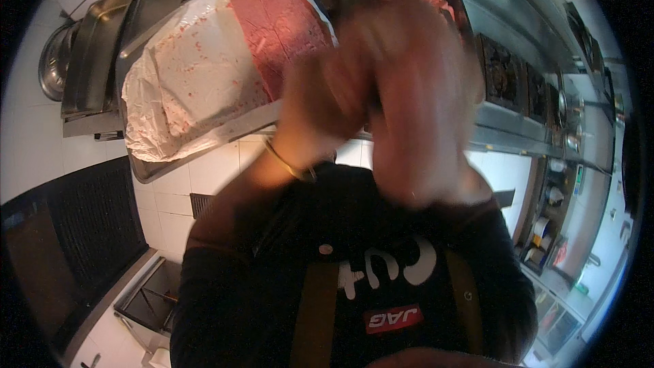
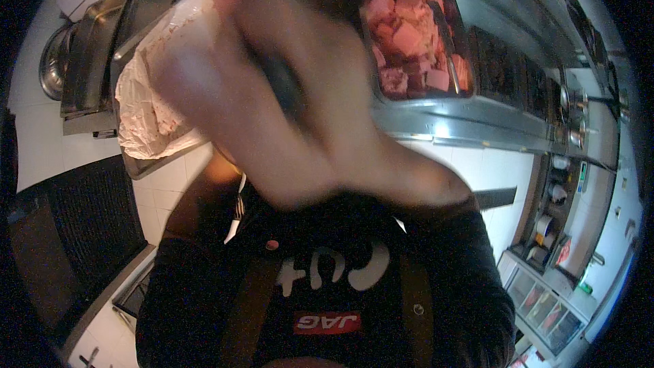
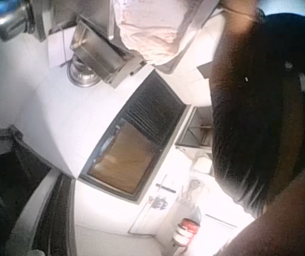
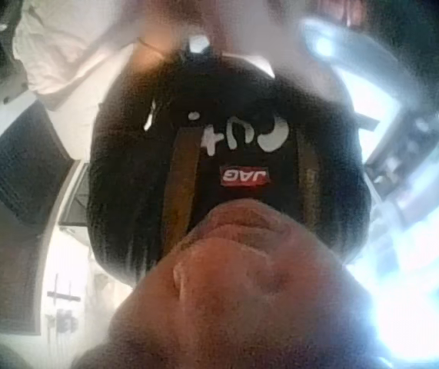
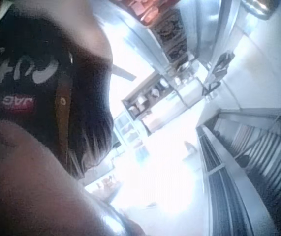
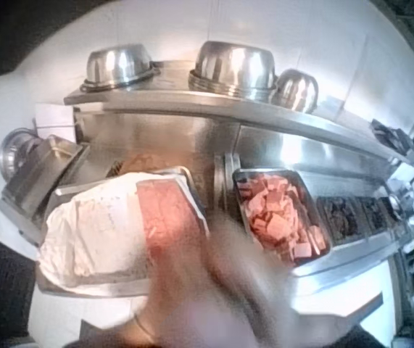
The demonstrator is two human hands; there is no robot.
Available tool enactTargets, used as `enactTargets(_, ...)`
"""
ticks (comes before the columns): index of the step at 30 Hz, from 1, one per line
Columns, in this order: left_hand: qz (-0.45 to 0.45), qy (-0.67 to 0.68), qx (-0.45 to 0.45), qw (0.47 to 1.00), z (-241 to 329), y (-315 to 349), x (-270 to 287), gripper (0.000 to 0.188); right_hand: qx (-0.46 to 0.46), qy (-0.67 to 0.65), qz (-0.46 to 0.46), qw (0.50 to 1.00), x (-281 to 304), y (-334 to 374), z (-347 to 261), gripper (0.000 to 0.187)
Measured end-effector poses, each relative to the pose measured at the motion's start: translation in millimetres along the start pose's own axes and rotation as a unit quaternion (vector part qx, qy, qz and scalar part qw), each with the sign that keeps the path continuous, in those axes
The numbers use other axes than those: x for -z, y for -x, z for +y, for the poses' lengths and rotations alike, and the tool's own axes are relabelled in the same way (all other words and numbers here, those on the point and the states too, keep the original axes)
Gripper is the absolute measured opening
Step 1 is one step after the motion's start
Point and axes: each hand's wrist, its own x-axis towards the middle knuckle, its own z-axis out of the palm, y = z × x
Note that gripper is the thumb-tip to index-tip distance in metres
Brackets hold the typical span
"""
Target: The person cuts blocks of meat using a cleaver and places the slices into a metal tray.
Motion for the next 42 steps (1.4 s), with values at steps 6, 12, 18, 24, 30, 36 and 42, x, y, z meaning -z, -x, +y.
enactTargets(6, 0.111, -0.116, -0.138, 0.977, -87.5, -34.3, 29.7, 0.045, -0.173, -0.357, -0.039, 0.917, -39.8, -108.7, 17.3, 0.031)
enactTargets(12, 0.122, -0.092, -0.07, 0.986, -96.6, -24.3, 17.3, 0.045, -0.231, -0.243, -0.039, 0.941, -61.1, -77.2, 35.6, 0.03)
enactTargets(18, 0.109, -0.073, -0.03, 0.991, -66.9, -32.2, 31.1, 0.035, -0.279, -0.283, -0.043, 0.917, -59.9, -78.7, 40.1, 0.034)
enactTargets(24, 0.133, -0.169, -0.113, 0.97, -62.3, -47.6, 59.5, 0.025, -0.119, -0.327, -0.03, 0.937, -71.0, -118.6, 47.2, 0.046)
enactTargets(30, 0.119, 0.027, -0.004, 0.992, -52.5, -97.1, 75.1, 0.035, -0.193, -0.228, 0.0, 0.954, -58.4, -154.3, 49.3, 0.055)
enactTargets(36, 0.166, 0.065, -0.035, 0.983, -59.0, -96.5, 68.1, 0.026, -0.255, -0.202, 0.0, 0.945, -61.8, -158.9, 48.0, 0.052)
enactTargets(42, 0.103, 0.118, 0.105, 0.982, -49.8, -91.4, 69.9, 0.019, -0.238, -0.201, 0.009, 0.95, -62.9, -153.0, 50.6, 0.052)
